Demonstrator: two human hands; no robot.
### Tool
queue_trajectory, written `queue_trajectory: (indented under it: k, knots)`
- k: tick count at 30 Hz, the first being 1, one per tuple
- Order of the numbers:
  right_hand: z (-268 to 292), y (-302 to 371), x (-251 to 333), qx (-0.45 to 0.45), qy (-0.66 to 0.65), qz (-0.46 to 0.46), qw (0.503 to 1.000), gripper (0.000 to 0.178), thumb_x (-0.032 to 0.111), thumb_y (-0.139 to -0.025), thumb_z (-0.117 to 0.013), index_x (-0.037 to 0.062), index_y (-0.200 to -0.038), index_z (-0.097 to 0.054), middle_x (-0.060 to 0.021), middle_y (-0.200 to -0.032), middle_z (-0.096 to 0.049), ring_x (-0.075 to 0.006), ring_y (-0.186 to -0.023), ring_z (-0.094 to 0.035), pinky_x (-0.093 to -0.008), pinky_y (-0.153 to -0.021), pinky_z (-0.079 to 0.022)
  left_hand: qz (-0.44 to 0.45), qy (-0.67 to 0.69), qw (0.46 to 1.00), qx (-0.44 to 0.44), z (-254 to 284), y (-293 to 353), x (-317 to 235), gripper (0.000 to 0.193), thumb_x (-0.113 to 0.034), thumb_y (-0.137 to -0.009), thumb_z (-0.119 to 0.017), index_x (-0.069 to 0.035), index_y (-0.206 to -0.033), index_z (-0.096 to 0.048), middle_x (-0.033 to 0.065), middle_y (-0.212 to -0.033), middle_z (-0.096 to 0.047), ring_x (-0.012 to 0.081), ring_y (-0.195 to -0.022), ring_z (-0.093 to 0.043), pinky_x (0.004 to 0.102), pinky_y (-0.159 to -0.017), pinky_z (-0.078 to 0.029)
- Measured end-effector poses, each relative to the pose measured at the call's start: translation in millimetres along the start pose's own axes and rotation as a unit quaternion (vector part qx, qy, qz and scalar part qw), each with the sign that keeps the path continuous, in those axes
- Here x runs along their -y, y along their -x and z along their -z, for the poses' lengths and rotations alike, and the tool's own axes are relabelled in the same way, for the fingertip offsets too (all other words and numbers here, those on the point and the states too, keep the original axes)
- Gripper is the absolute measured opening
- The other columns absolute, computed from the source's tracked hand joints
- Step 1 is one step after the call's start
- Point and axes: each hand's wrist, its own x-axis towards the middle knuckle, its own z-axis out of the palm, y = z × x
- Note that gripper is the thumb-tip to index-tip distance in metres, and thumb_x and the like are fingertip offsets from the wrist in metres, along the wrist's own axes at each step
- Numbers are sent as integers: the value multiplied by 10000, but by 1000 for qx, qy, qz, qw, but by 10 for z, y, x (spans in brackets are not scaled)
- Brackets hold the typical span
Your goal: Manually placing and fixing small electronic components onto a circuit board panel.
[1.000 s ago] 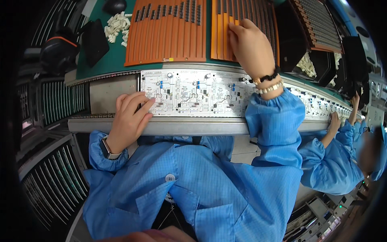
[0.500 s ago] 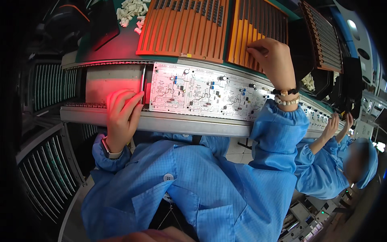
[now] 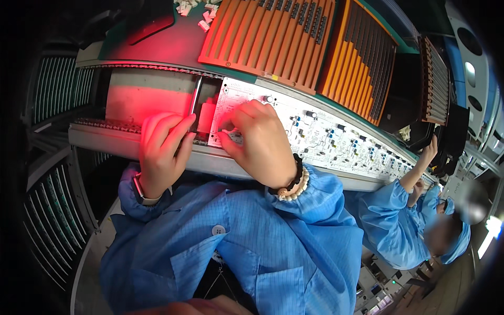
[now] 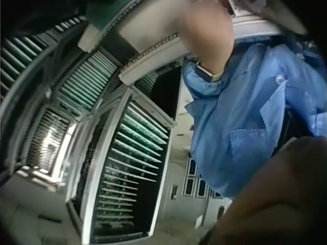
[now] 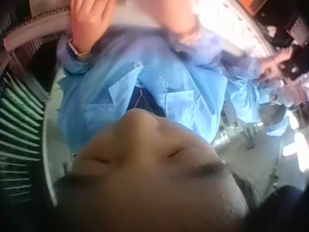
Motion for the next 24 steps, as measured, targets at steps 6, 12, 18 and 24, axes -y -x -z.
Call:
queue_trajectory:
  k: [6,12,18,24]
  knots:
    - [-50,-36,22,29,17,-18,999,155,92,-743,-779,44,-859,-689,-104,-859,-681,-317,-877,-634,-415,-861,-464,-3,-6,1000,-6,2,8,6,312,-78,-817,-717,5,-1113,-667,103,-971,-600,283,-936,-595,421,-827,-455]
    - [-62,-46,55,30,23,-7,999,170,80,-733,-786,50,-869,-688,-96,-866,-681,-297,-878,-633,-393,-846,-451,2,15,1000,5,20,-11,16,327,-58,-798,-729,9,-1112,-667,102,-971,-598,286,-939,-595,422,-828,-453]
    - [-56,-40,114,-20,6,8,1000,219,44,-704,-803,47,-885,-679,-86,-878,-671,-291,-861,-624,-375,-810,-448,0,-1,1000,-14,4,-3,41,329,-40,-789,-728,1,-1110,-673,101,-983,-601,287,-943,-597,420,-832,-456]
    - [-18,-25,188,-51,-54,60,995,246,7,-688,-809,47,-894,-680,-82,-879,-673,-276,-839,-624,-355,-772,-469,-21,42,999,-18,62,-9,14,307,-45,-759,-745,-13,-1059,-688,90,-1007,-618,279,-950,-608,434,-834,-461]
